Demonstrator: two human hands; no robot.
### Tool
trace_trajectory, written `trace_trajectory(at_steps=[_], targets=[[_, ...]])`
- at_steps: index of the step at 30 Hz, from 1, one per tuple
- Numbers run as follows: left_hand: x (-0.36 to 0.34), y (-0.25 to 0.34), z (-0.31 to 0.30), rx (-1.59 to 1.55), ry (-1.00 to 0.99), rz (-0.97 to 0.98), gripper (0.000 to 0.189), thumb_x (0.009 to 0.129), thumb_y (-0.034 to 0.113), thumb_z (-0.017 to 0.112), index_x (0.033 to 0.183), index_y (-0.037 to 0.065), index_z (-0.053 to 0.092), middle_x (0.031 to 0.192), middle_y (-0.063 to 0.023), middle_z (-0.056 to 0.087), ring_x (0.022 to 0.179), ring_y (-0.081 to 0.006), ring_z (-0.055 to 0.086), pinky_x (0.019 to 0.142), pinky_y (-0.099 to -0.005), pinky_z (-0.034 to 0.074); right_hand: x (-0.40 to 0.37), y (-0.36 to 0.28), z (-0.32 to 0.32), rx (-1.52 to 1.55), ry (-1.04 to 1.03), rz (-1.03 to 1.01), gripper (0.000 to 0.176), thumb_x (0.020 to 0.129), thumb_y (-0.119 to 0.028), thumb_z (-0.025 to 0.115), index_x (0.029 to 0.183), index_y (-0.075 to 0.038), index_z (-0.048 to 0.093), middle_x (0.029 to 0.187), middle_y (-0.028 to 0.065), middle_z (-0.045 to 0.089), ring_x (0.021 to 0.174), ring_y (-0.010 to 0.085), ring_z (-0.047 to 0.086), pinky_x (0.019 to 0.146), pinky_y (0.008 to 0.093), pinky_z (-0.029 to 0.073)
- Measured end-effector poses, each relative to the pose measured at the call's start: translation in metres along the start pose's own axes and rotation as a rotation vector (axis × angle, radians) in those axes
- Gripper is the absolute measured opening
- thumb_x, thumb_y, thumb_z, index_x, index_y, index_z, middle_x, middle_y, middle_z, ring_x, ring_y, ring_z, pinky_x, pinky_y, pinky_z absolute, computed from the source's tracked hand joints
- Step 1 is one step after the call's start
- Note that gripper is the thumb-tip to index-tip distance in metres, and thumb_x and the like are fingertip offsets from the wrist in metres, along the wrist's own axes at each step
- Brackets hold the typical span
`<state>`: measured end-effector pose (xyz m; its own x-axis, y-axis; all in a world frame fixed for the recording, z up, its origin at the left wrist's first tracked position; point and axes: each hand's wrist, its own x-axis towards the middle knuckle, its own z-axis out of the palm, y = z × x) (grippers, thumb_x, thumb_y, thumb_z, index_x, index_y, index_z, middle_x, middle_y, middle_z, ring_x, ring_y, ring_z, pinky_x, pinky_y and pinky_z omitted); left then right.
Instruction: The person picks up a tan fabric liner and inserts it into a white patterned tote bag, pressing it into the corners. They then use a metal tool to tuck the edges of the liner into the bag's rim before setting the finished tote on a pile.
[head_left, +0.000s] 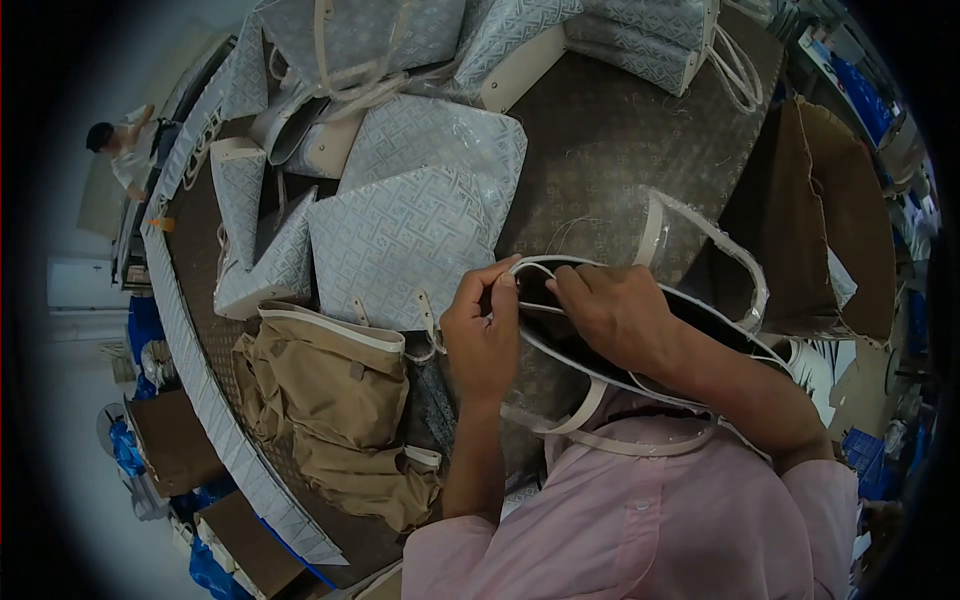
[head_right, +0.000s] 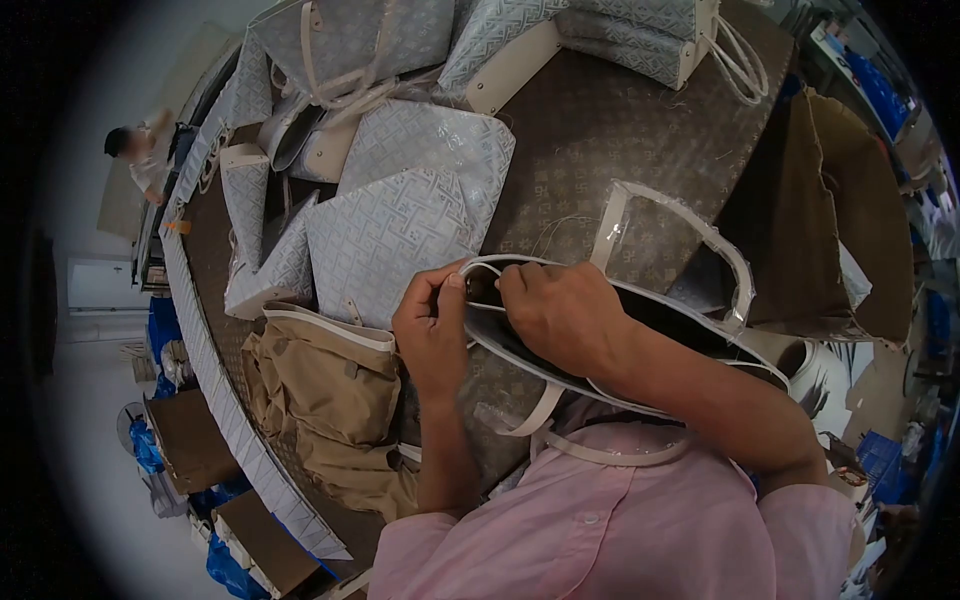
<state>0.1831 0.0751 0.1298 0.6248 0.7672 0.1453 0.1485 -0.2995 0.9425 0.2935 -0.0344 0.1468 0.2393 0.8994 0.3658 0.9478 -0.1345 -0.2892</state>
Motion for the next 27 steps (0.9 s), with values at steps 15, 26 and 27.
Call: trace_trajectory(at_steps=[15,26,27], targets=[[0.012,0.001,0.004,0.070,-0.088,0.088,0.017,0.089,0.011,0.055,0.094,-0.004,0.063,0.080,-0.0134,0.065,0.067,-0.0185,0.061,0.063,-0.0276,0.046,0.024,0.010,-0.018,-0.247,-0.189,-0.002,0.015,0.085,-0.017,0.056,0.077,-0.004,0.052,0.065,0.0078,0.057,0.057,0.0236,0.060,0.051,0.0366,0.048],[-0.030,0.013,0.007,-0.075,0.273,-0.058,0.032,0.091,0.021,0.055,0.107,-0.006,0.060,0.093,-0.0190,0.065,0.085,-0.0192,0.063,0.073,-0.0274,0.047,0.045,0.050,0.012,0.357,-0.264,-0.233,0.018,0.080,-0.018,0.054,0.082,0.000,0.057,0.069,0.0214,0.060,0.068,0.0394,0.060,0.063,0.0448,0.048],[-0.034,0.018,0.008,-0.064,0.294,-0.067,0.032,0.091,0.021,0.055,0.107,-0.006,0.060,0.093,-0.0190,0.065,0.085,-0.0192,0.063,0.073,-0.0274,0.047,0.048,0.053,0.013,0.372,-0.274,-0.252,0.018,0.080,-0.018,0.054,0.082,0.000,0.057,0.069,0.0214,0.060,0.068,0.0394,0.060,0.063,0.0448,0.048]])
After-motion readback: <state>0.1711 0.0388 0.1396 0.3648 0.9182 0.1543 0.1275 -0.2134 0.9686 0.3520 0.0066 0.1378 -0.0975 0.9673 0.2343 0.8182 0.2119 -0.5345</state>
